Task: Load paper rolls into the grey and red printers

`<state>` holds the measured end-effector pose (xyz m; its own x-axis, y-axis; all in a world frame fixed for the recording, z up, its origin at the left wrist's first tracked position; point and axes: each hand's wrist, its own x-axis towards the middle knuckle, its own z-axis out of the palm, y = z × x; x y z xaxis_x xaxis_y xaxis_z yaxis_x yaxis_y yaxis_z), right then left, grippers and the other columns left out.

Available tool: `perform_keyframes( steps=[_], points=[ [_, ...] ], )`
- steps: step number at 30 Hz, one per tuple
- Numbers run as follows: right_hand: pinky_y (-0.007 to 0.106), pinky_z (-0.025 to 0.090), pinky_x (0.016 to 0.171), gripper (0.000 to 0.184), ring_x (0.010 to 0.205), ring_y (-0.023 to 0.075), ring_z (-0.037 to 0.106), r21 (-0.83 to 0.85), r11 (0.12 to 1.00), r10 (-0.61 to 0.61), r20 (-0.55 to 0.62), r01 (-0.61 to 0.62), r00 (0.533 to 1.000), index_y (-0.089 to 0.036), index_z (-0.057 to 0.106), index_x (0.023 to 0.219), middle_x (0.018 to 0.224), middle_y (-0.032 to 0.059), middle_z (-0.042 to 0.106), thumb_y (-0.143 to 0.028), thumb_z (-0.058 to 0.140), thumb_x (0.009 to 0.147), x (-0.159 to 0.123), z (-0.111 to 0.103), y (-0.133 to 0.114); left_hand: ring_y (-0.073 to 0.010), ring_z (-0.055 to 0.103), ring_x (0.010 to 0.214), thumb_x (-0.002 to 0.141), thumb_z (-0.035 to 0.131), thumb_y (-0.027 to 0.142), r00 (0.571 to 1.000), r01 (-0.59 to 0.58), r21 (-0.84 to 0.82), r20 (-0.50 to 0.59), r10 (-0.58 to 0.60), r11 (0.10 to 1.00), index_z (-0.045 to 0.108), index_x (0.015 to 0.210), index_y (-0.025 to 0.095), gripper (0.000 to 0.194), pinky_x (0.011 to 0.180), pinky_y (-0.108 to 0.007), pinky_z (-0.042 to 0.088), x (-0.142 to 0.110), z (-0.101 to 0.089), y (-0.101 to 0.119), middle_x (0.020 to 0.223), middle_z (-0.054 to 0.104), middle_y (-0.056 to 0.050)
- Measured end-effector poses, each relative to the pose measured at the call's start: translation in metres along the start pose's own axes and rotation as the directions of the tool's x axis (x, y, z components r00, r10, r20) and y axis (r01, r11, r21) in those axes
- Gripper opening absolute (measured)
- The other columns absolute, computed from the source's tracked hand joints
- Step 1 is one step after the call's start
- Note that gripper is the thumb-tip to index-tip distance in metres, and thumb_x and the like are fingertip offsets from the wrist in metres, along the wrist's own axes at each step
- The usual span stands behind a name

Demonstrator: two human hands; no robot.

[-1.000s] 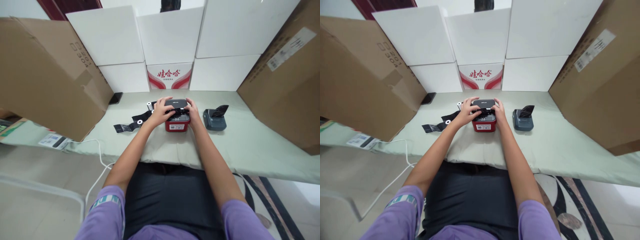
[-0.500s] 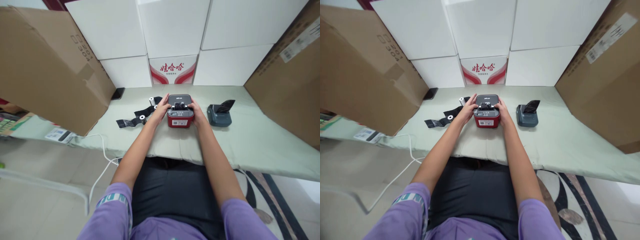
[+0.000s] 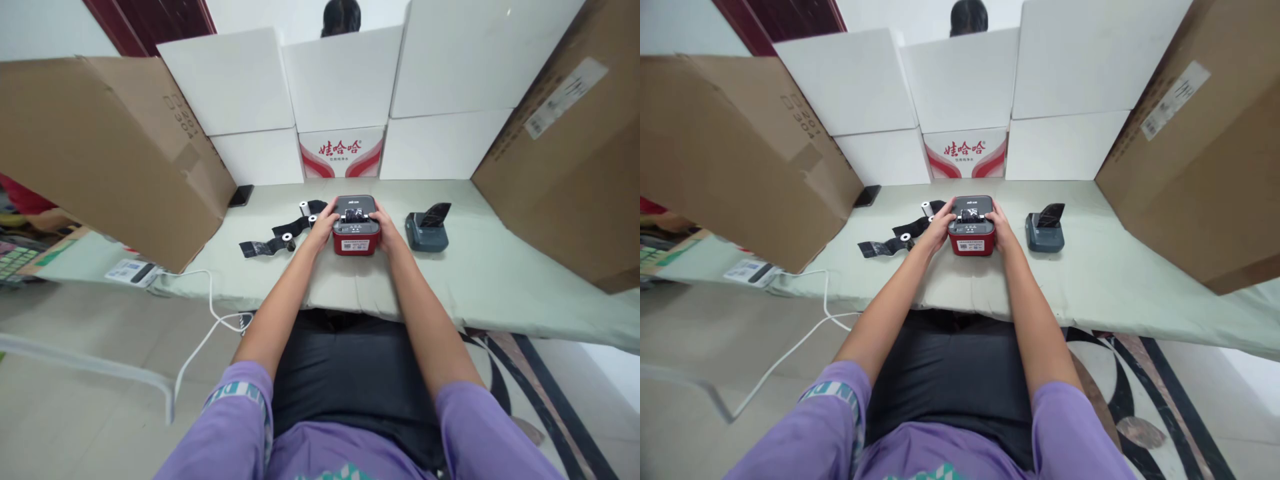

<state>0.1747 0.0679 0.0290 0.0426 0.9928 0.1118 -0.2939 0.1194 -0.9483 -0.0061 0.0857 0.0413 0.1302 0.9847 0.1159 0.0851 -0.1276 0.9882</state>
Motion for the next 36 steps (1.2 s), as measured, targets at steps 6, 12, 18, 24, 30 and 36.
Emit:
perform_keyframes(
  steps=[6,12,18,24,30,36],
  points=[
    [0.034,0.058,0.089,0.066,0.105,0.0212,0.067,0.097,0.995,-0.021,-0.033,0.024,0.999,-0.029,0.061,0.130,0.131,-0.0002,0.070,-0.032,0.062,0.064,0.006,-0.003,0.012,-0.0166,0.067,0.120,0.082,0.055,0.021,0.992,0.122,-0.340,0.007,-0.127,0.932,0.041,0.160,0.027,0.080,0.095,-0.024,0.055,-0.010,0.007,-0.004,0.153,0.058,-0.001],
    [0.034,0.057,0.095,0.067,0.110,0.0218,0.066,0.150,0.989,-0.004,-0.060,0.013,0.998,-0.030,0.064,0.129,0.129,-0.0023,0.072,-0.031,0.064,0.062,0.003,-0.001,0.012,-0.0191,0.066,0.124,0.077,0.063,0.017,0.996,0.075,-0.626,0.013,-0.086,0.776,0.052,0.152,0.035,0.077,0.098,-0.025,0.054,-0.018,0.016,-0.009,0.151,0.060,0.006],
    [0.037,0.054,0.101,0.064,0.113,0.0216,0.065,0.157,0.985,-0.049,-0.113,0.067,0.992,-0.028,0.066,0.126,0.126,-0.0019,0.073,-0.029,0.058,0.062,0.002,0.004,0.013,-0.0194,0.065,0.125,0.074,0.062,0.013,0.991,0.066,-0.648,-0.048,-0.127,0.759,0.061,0.144,0.030,0.072,0.100,-0.026,0.054,-0.017,0.019,-0.006,0.147,0.064,0.003],
    [0.036,0.055,0.100,0.067,0.114,0.0223,0.065,0.114,0.991,-0.052,-0.132,0.068,0.990,-0.024,0.066,0.129,0.123,-0.0010,0.074,-0.028,0.055,0.063,0.004,0.005,0.014,-0.0222,0.068,0.123,0.074,0.063,0.011,0.986,0.072,-0.646,-0.068,-0.151,0.760,0.061,0.145,0.026,0.073,0.102,-0.030,0.055,-0.016,0.020,-0.004,0.144,0.067,0.000],
    [0.035,0.055,0.101,0.067,0.115,0.0231,0.066,0.119,0.989,-0.075,-0.099,0.086,0.992,-0.022,0.067,0.129,0.126,0.0012,0.074,-0.027,0.058,0.062,0.001,0.004,0.012,-0.0218,0.070,0.119,0.075,0.064,0.011,0.984,0.087,-0.653,-0.060,-0.165,0.753,0.059,0.148,0.027,0.074,0.104,-0.033,0.056,-0.015,0.019,-0.007,0.145,0.066,0.000],
    [0.038,0.052,0.108,0.062,0.121,0.0236,0.064,0.134,0.986,-0.077,-0.151,0.098,0.986,-0.024,0.068,0.125,0.128,-0.0003,0.073,-0.027,0.060,0.064,0.003,0.003,0.018,-0.0240,0.061,0.136,0.076,0.064,0.013,0.986,0.040,-0.669,-0.093,-0.137,0.743,0.061,0.145,0.028,0.071,0.116,-0.036,0.049,-0.014,0.022,-0.014,0.151,0.061,0.002]
  ],
)
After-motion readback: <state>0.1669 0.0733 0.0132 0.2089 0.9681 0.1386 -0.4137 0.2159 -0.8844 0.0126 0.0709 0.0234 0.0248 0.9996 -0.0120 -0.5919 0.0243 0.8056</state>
